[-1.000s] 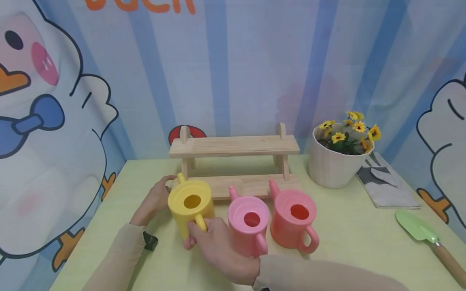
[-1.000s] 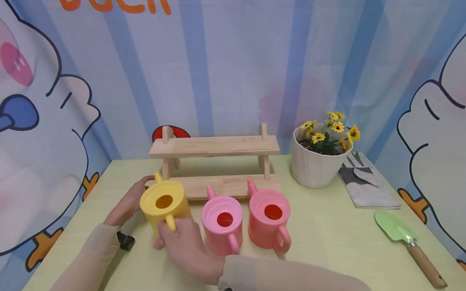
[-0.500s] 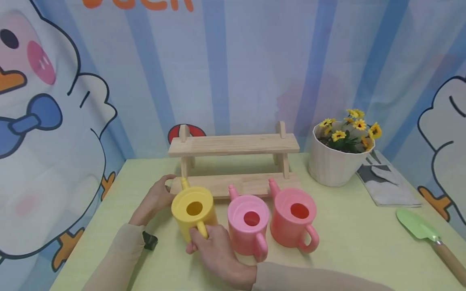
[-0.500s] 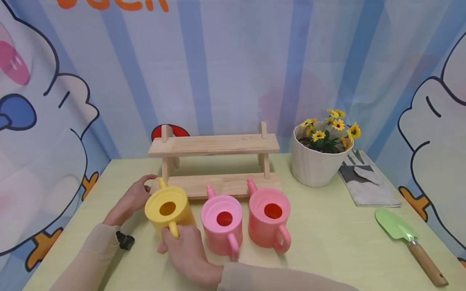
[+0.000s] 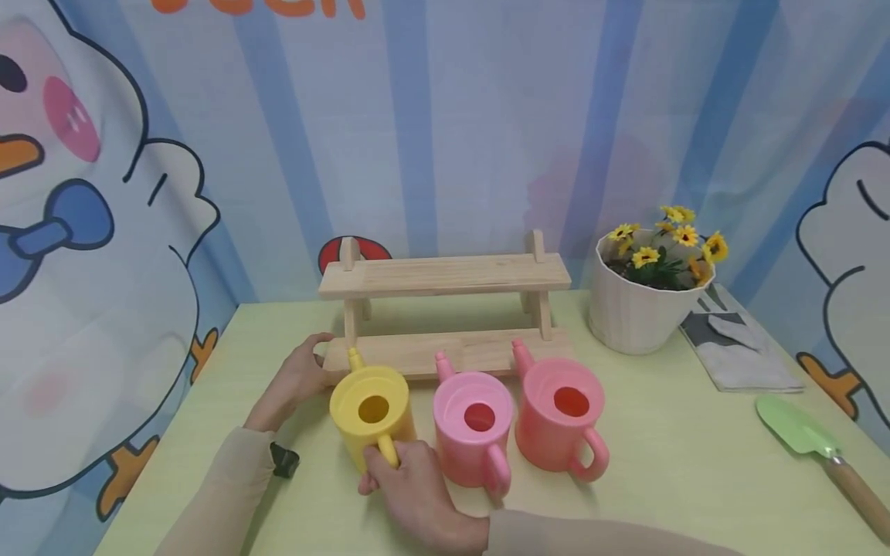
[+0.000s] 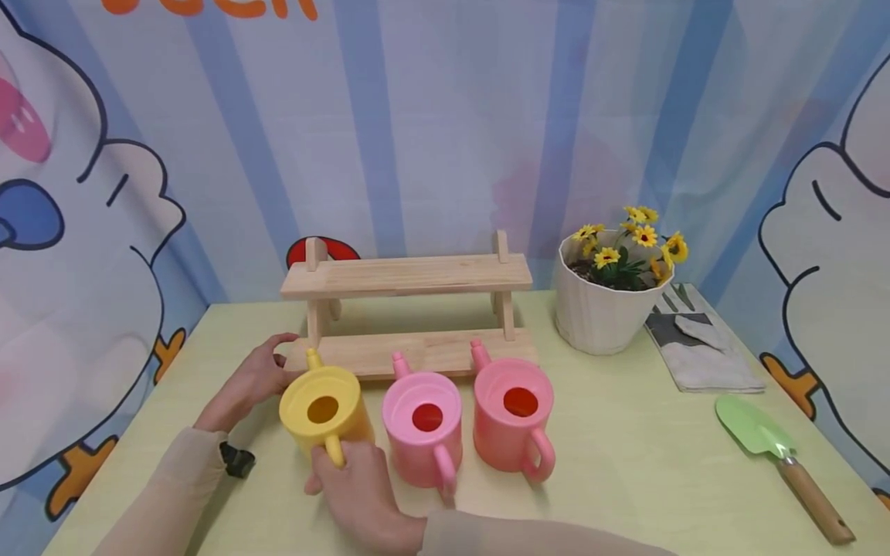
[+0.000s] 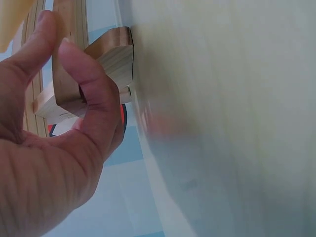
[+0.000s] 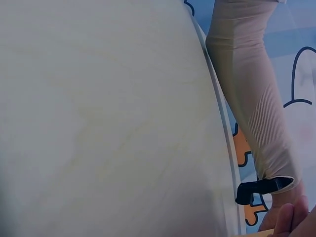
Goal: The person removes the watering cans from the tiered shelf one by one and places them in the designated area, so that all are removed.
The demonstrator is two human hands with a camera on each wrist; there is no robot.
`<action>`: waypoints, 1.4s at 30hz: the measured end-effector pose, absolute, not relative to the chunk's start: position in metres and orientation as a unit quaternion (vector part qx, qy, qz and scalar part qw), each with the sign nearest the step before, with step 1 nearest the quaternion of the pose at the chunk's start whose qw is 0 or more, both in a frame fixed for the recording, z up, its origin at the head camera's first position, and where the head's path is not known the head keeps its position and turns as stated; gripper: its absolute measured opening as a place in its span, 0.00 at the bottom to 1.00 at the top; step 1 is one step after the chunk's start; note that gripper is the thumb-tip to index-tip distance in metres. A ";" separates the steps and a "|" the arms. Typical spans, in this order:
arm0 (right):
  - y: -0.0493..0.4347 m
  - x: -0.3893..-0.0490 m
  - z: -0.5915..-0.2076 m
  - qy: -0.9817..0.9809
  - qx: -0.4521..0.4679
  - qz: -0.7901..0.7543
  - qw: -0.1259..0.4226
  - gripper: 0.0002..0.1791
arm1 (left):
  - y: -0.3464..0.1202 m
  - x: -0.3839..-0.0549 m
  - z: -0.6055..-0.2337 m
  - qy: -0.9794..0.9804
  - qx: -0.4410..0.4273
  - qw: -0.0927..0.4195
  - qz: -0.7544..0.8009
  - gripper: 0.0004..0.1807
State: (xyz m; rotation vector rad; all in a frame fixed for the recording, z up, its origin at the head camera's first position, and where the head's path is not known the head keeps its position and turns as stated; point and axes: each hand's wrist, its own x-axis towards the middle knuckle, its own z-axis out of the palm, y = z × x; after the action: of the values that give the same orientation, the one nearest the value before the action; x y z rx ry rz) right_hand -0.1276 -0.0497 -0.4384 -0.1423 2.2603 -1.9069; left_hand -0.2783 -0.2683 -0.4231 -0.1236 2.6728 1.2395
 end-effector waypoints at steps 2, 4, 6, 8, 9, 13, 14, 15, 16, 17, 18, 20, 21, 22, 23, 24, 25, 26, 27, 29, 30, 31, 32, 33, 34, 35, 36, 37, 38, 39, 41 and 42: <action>-0.049 -0.127 -0.439 0.760 -0.046 -0.642 0.093 0.20 | -0.268 -0.278 -0.423 0.903 -0.043 0.097 0.417 0.50; -0.049 -0.127 -0.440 0.760 -0.046 -0.642 0.093 0.19 | -0.268 -0.278 -0.423 0.903 -0.046 0.100 0.416 0.49; -0.048 -0.126 -0.441 0.761 -0.047 -0.641 0.093 0.18 | -0.268 -0.277 -0.424 0.900 -0.048 0.102 0.420 0.49; -0.048 -0.126 -0.441 0.761 -0.048 -0.641 0.093 0.17 | -0.268 -0.277 -0.424 0.899 -0.050 0.104 0.422 0.49; -0.047 -0.126 -0.441 0.761 -0.048 -0.640 0.093 0.17 | -0.268 -0.277 -0.424 0.898 -0.051 0.106 0.423 0.49; -0.046 -0.125 -0.441 0.760 -0.047 -0.641 0.096 0.14 | -0.267 -0.275 -0.424 0.897 -0.050 0.108 0.426 0.49; -0.046 -0.125 -0.441 0.759 -0.047 -0.642 0.096 0.13 | -0.267 -0.275 -0.424 0.896 -0.048 0.108 0.429 0.49; -0.045 -0.124 -0.441 0.760 -0.046 -0.641 0.097 0.12 | -0.267 -0.275 -0.425 0.895 -0.047 0.108 0.430 0.50; -0.045 -0.124 -0.442 0.760 -0.044 -0.641 0.097 0.10 | -0.267 -0.275 -0.425 0.895 -0.044 0.108 0.431 0.50; -0.044 -0.123 -0.442 0.761 -0.044 -0.640 0.097 0.09 | -0.267 -0.274 -0.425 0.894 -0.042 0.107 0.433 0.50; -0.043 -0.122 -0.442 0.763 -0.044 -0.638 0.096 0.07 | -0.267 -0.274 -0.425 0.893 -0.040 0.107 0.435 0.50; -0.041 -0.121 -0.441 0.766 -0.043 -0.633 0.099 0.05 | -0.267 -0.274 -0.425 0.892 -0.037 0.107 0.438 0.51; -0.039 -0.120 -0.440 0.770 -0.043 -0.628 0.101 0.05 | -0.267 -0.274 -0.426 0.891 -0.036 0.106 0.439 0.50; -0.037 -0.120 -0.440 0.772 -0.043 -0.625 0.104 0.04 | -0.267 -0.274 -0.426 0.891 -0.035 0.106 0.440 0.50; -0.035 -0.119 -0.439 0.775 -0.045 -0.622 0.105 0.04 | -0.267 -0.274 -0.426 0.891 -0.036 0.107 0.439 0.50; -0.033 -0.118 -0.438 0.777 -0.048 -0.619 0.106 0.03 | -0.266 -0.275 -0.426 0.892 -0.036 0.107 0.439 0.51; -0.031 -0.117 -0.438 0.777 -0.050 -0.618 0.106 0.02 | -0.266 -0.275 -0.425 0.892 -0.038 0.107 0.437 0.50; -0.028 -0.115 -0.437 0.778 -0.049 -0.617 0.110 0.04 | -0.265 -0.275 -0.425 0.893 -0.040 0.108 0.434 0.50; -0.026 -0.114 -0.436 0.779 -0.049 -0.615 0.110 0.07 | -0.265 -0.276 -0.425 0.895 -0.043 0.109 0.431 0.50; -0.021 -0.111 -0.433 0.781 -0.049 -0.613 0.109 0.14 | -0.265 -0.277 -0.424 0.896 -0.047 0.110 0.427 0.51; -0.018 -0.109 -0.432 0.783 -0.049 -0.610 0.111 0.17 | -0.265 -0.277 -0.424 0.897 -0.050 0.111 0.424 0.51; -0.015 -0.108 -0.431 0.784 -0.045 -0.607 0.118 0.19 | -0.265 -0.277 -0.424 0.898 -0.052 0.113 0.422 0.51; -0.013 -0.107 -0.429 0.787 -0.039 -0.603 0.128 0.22 | -0.265 -0.278 -0.423 0.898 -0.053 0.114 0.421 0.51; -0.010 -0.106 -0.428 0.790 -0.037 -0.597 0.133 0.22 | -0.265 -0.278 -0.423 0.898 -0.054 0.115 0.421 0.51; -0.007 -0.105 -0.426 0.794 -0.038 -0.591 0.138 0.23 | -0.265 -0.277 -0.423 0.899 -0.053 0.115 0.420 0.50; -0.004 -0.104 -0.425 0.796 -0.036 -0.586 0.145 0.23 | -0.265 -0.277 -0.423 0.899 -0.053 0.115 0.419 0.50; 0.000 -0.103 -0.424 0.797 -0.035 -0.584 0.150 0.23 | -0.265 -0.277 -0.422 0.900 -0.054 0.115 0.418 0.50; 0.003 -0.102 -0.423 0.797 -0.036 -0.583 0.153 0.22 | -0.265 -0.277 -0.422 0.900 -0.053 0.115 0.416 0.50; 0.007 -0.101 -0.422 0.798 -0.039 -0.582 0.153 0.21 | -0.265 -0.277 -0.422 0.901 -0.052 0.114 0.415 0.50; 0.011 -0.099 -0.422 0.797 -0.046 -0.584 0.150 0.19 | -0.265 -0.277 -0.421 0.902 -0.052 0.113 0.414 0.50; 0.019 -0.095 -0.421 0.792 -0.064 -0.589 0.148 0.16 | -0.266 -0.276 -0.421 0.905 -0.052 0.112 0.408 0.51; 0.023 -0.093 -0.421 0.791 -0.075 -0.589 0.147 0.15 | -0.266 -0.276 -0.421 0.906 -0.052 0.112 0.404 0.51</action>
State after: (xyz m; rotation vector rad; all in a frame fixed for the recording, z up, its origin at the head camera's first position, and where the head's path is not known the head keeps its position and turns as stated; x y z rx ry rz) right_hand -0.0927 0.0231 -0.4209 -0.2145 2.2759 -1.6956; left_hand -0.2761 -0.2659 -0.4206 -0.1534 2.6603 1.1855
